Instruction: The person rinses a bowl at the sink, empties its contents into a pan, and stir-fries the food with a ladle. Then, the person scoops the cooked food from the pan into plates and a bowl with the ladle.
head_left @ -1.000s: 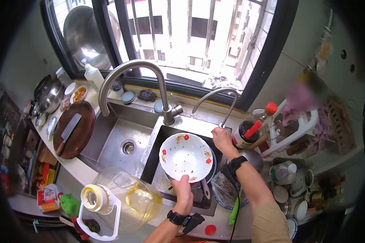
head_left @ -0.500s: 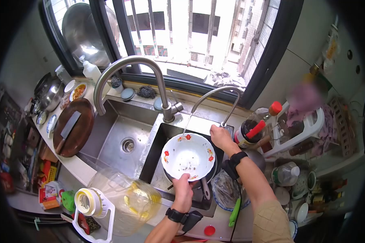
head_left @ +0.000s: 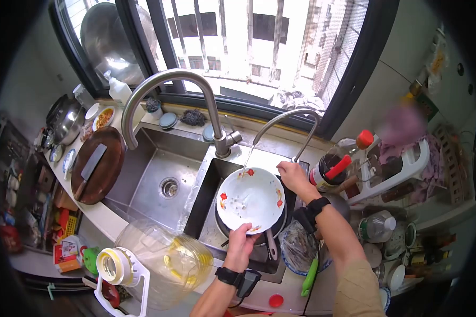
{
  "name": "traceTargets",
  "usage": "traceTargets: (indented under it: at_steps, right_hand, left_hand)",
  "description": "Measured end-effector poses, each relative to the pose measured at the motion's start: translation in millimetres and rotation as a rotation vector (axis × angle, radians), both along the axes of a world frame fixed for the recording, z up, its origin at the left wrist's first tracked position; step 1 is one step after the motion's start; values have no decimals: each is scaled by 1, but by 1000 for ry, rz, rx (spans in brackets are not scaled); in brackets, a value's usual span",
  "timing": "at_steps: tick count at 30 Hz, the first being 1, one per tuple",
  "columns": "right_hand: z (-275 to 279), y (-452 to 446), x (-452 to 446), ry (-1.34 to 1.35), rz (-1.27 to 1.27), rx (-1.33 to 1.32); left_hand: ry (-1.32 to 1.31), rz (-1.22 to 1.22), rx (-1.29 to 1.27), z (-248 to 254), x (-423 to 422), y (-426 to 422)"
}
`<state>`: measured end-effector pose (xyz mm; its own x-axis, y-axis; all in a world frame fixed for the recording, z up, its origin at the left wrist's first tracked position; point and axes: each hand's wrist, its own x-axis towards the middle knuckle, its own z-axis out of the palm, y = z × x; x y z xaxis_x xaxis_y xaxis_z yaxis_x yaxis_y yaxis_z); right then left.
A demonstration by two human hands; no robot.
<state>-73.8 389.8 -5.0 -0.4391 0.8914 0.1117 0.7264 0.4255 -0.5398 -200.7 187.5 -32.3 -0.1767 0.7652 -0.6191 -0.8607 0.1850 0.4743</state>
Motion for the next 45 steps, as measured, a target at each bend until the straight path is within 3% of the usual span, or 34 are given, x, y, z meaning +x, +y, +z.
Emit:
traceTargets:
  at_steps: [3,5,9,12,18,22,31,34,36,40,41,42,44,45]
  right_hand:
    - [11,-4,4,-71,-67,93]
    - [9,-6,5,-303,-16,247]
    - [3,-13,1,-416,-4,439]
    - [4,-15,-1,-445,-4,462]
    - [-1,-13,-2,-469,28,528]
    - [-1,-12,-4,-502,53,539]
    - [-7,-10,-19,-777,3,473]
    - [-2,-7,-13,-536,-181,257]
    - [6,-8,-1,-211,-431,64]
    - [26,-16,8,-68,-427,-149]
    - [2,-13,13,-46,-431,-26]
    - [26,-26,14,79,-405,-113]
    - [73,-73,21,308,-435,-5]
    - [101,-101,29,429,-412,-120]
  left_hand:
    - [90,91,-46,-7,4,8]
    - [184,192,-56,-5,8,12]
    - [393,431,-109,6,7,10]
    - [512,461,-87,-3,3,2]
    - [405,452,-143,38,9,-6]
    - [469,505,-130,12,2,-5]
    - [128,292,31,-7,-14,-4]
    - [61,270,45,-1,-13,-7]
    - [23,211,64,3,-14,-10]
    - [40,136,72,20,-11,-27]
    - [100,144,62,23,-11,-34]
    - [150,133,57,27,-8,-41]
    - [125,60,17,37,-13,-57]
    - [140,40,55,55,-10,-63]
